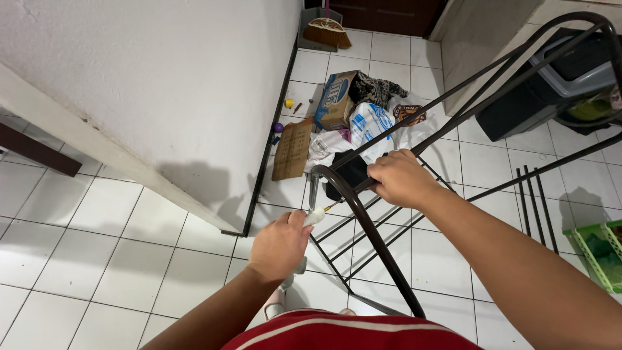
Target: The person assembles a metal rack by inserting and tightening screws into joints using a screwdriver. They handle metal rods, screws, and a cloth while working on a tiled floor.
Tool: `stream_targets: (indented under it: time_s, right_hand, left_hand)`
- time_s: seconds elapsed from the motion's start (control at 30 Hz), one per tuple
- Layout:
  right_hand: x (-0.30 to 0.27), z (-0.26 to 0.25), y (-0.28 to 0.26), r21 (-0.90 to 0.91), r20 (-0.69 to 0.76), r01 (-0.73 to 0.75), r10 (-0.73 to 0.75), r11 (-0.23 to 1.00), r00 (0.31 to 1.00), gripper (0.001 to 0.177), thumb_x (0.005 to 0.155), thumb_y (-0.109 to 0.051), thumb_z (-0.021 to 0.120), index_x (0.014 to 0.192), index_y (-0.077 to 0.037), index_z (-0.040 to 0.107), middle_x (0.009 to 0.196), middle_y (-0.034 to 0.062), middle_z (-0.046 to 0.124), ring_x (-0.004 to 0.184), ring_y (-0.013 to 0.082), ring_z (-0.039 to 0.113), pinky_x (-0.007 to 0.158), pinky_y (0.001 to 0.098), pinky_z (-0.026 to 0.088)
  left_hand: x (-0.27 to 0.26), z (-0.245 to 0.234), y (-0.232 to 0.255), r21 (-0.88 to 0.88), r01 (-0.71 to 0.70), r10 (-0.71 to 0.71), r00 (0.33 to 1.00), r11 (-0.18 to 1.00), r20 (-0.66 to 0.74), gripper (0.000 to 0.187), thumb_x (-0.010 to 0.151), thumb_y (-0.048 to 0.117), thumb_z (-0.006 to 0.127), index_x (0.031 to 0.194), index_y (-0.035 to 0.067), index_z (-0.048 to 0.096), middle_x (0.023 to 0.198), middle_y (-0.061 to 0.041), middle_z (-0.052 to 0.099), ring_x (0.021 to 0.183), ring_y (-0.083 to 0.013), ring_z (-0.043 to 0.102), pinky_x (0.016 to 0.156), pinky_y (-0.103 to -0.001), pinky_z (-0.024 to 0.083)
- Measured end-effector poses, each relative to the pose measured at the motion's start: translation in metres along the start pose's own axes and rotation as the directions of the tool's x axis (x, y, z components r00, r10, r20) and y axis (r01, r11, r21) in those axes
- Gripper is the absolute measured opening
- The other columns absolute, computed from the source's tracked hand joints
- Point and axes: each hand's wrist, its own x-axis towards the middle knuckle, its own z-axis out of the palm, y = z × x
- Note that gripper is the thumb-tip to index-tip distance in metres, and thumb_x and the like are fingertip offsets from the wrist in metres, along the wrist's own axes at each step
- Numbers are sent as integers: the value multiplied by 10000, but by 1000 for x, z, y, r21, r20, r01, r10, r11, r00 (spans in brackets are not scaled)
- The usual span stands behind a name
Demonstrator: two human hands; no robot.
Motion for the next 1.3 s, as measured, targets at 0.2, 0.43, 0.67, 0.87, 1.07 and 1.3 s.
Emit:
stream_targets:
  time_s: [0.2,0.43,0.67,0.87,1.07,1.3]
  right_hand:
    - [1,2,-1,8,-25,16,-15,1000,1000,184,794,-283,784,846,-119,719,878,45,705,999,287,617,953,443,417]
    - [2,-4,-3,-11,9,10,-10,1000,1000,166,804,-270,771,856,-121,719,901,49,710,1022,297,616,960,448,420]
    - [2,-7,-7,-5,42,-13,14,1000,999,200,824,-307,762,871,-118,716,931,53,714,1050,294,608,977,448,408]
    - [2,-7,-5,-6,49,-15,15,1000,999,192,830,-303,758,881,-123,713,932,48,714,1050,288,609,983,444,407]
    - [3,-3,-2,-12,49,-12,12,1000,999,179,813,-284,764,878,-125,712,931,44,714,1043,295,607,980,450,405]
    - [3,-2,1,-6,42,-14,14,1000,999,176,816,-282,762,876,-125,711,917,42,711,1040,289,614,968,445,411]
  left_hand:
    - [-4,-2,12,-49,9,-9,1000,999,9,267,938,267,646,1104,59,626,907,-166,711,713,-380,703,613,-465,569]
    - [-3,-3,9,-64,69,-68,997,996,28,249,958,302,620,1059,74,628,879,-181,713,713,-397,697,617,-489,564]
    - [-8,4,1,-74,89,-87,996,993,26,238,951,291,616,1040,69,614,865,-181,706,710,-411,689,610,-513,549]
    - [-5,4,2,-68,93,-93,996,993,2,238,950,294,619,1040,74,624,859,-183,708,708,-411,689,612,-513,544]
    - [-4,6,4,-70,81,-81,997,994,-6,260,947,301,628,1058,65,630,863,-191,710,708,-413,690,608,-508,552]
    - [-2,2,8,-59,89,-89,996,994,4,273,950,298,622,1088,62,633,875,-187,713,708,-401,696,617,-491,562]
